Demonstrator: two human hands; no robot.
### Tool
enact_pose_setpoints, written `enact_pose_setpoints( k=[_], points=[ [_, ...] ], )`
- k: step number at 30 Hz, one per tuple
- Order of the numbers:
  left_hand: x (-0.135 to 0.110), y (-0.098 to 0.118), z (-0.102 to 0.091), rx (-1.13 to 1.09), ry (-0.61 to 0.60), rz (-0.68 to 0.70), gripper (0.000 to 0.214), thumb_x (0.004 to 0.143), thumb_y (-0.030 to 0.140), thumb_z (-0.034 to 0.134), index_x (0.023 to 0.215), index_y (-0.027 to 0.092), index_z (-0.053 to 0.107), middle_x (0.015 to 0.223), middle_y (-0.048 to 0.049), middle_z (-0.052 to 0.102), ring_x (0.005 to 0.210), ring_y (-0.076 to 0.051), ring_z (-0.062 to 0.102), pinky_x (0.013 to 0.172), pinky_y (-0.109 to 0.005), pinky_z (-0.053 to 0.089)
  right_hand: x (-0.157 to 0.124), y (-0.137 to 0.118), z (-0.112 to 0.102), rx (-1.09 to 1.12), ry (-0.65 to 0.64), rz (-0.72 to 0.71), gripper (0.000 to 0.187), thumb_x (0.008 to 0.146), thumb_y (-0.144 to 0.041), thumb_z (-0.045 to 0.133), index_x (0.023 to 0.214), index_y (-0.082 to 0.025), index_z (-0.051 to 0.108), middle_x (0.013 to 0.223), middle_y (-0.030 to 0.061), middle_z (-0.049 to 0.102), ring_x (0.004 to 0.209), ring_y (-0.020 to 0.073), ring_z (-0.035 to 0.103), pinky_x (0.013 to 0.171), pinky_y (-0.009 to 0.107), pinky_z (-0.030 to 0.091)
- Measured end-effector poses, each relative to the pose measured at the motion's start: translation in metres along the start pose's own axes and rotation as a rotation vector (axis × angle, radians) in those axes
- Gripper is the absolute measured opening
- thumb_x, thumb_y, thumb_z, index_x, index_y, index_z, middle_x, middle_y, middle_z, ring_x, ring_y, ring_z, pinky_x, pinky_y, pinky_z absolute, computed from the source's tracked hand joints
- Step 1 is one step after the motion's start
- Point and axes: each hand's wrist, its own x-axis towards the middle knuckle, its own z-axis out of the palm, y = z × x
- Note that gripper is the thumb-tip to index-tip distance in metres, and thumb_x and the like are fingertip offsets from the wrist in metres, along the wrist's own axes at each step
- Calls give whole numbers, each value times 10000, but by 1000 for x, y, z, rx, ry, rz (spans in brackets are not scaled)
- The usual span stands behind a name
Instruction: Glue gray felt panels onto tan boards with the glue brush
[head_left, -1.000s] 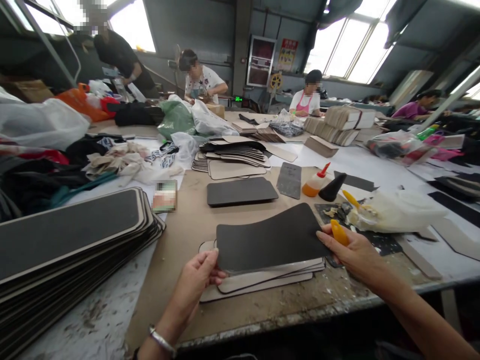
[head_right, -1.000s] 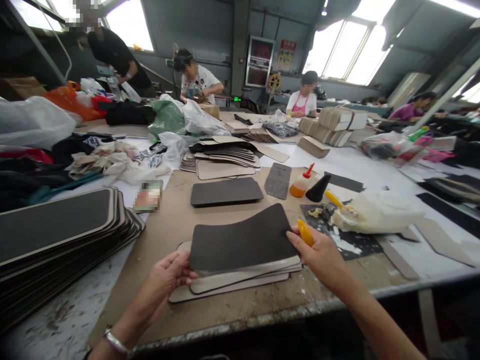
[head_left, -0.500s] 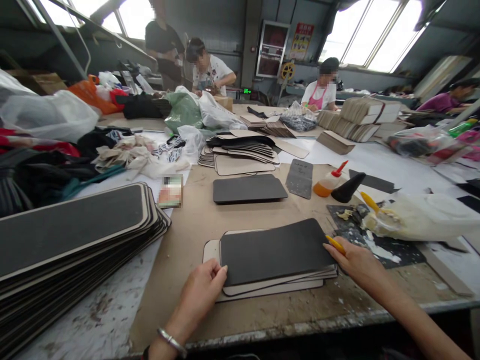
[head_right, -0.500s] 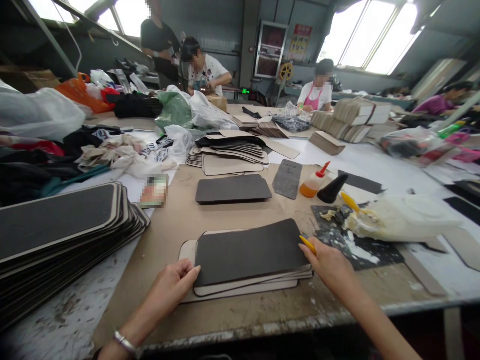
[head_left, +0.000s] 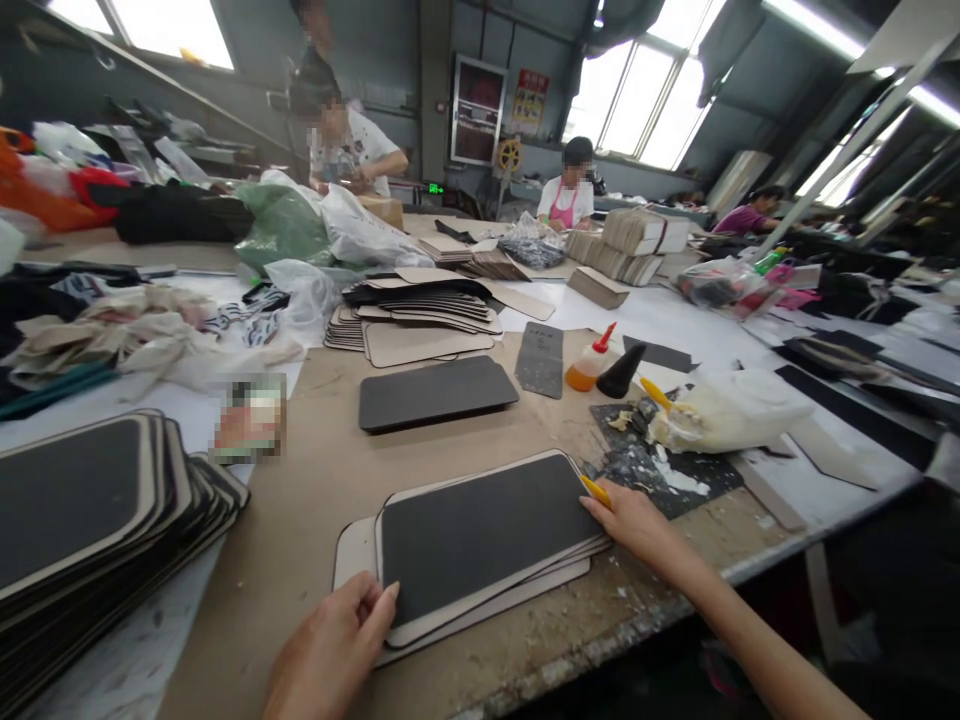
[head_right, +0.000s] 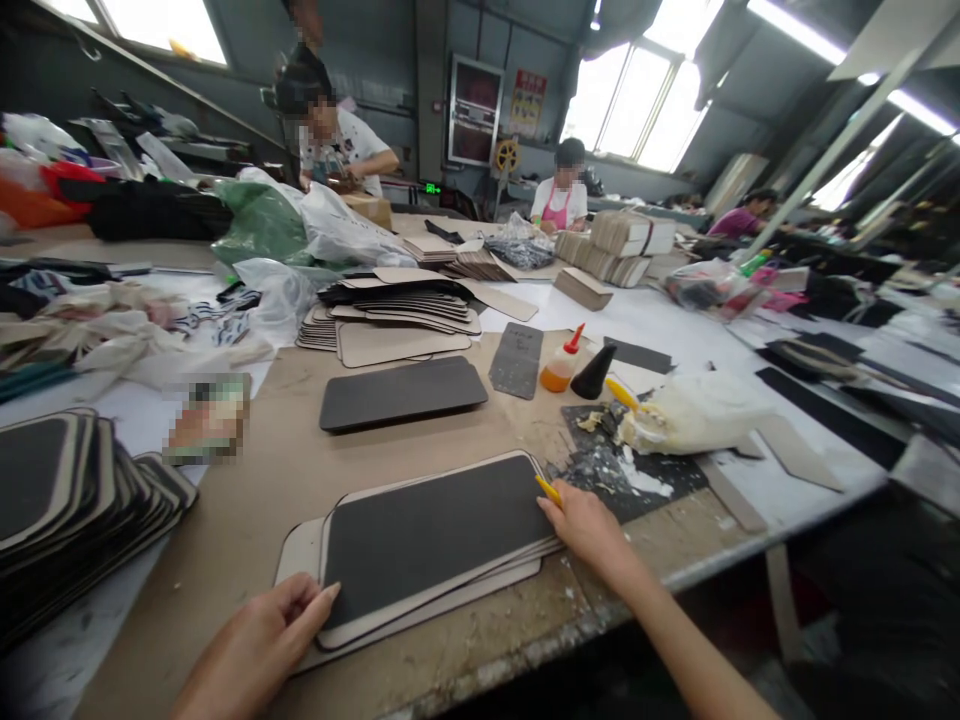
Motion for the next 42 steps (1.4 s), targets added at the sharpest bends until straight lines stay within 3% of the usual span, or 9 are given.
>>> enact_pose_setpoints(
  k=[8,15,21,30,42],
  points=[
    [0,7,-3,109,-81,-61,297,837,370,381,589,222,453,518,18,511,552,-162,498,525,-236,271,8,5,4,3,-49,28,277,885,-341,360,895,-162,572,872,110,677,863,259,643,717,291,409],
    [-4,13,-6,73,-2,-65,224,804,328,459,611,215,438,549,25,495,572,-155,489,550,-251,269,20,14,11,-12,-40,20,317,853,-370,372,883,-171,617,879,105,694,865,277,650,743,316,440],
    [-7,7,-2,-143,122,-19,111,748,292,534,793,206,481,533,63,463,544,-152,501,563,-252,335,24,19,13,-2,-30,14,332,823,-400,389,823,-174,633,792,99,700,803,280,662,700,322,459],
    [-5,9,-6,-297,135,17,123,753,321,509,727,201,516,612,23,547,591,-144,530,587,-251,395,24,23,16,15,-20,-18,348,819,-414,355,840,-177,609,806,105,693,808,277,657,719,325,456],
    [2,10,-4,-227,161,-63,77,706,253,571,698,215,505,619,17,582,625,-165,553,603,-270,356,23,23,16,2,5,-59,282,818,-391,376,769,-188,566,748,97,678,741,258,650,669,305,440]
  ],
)
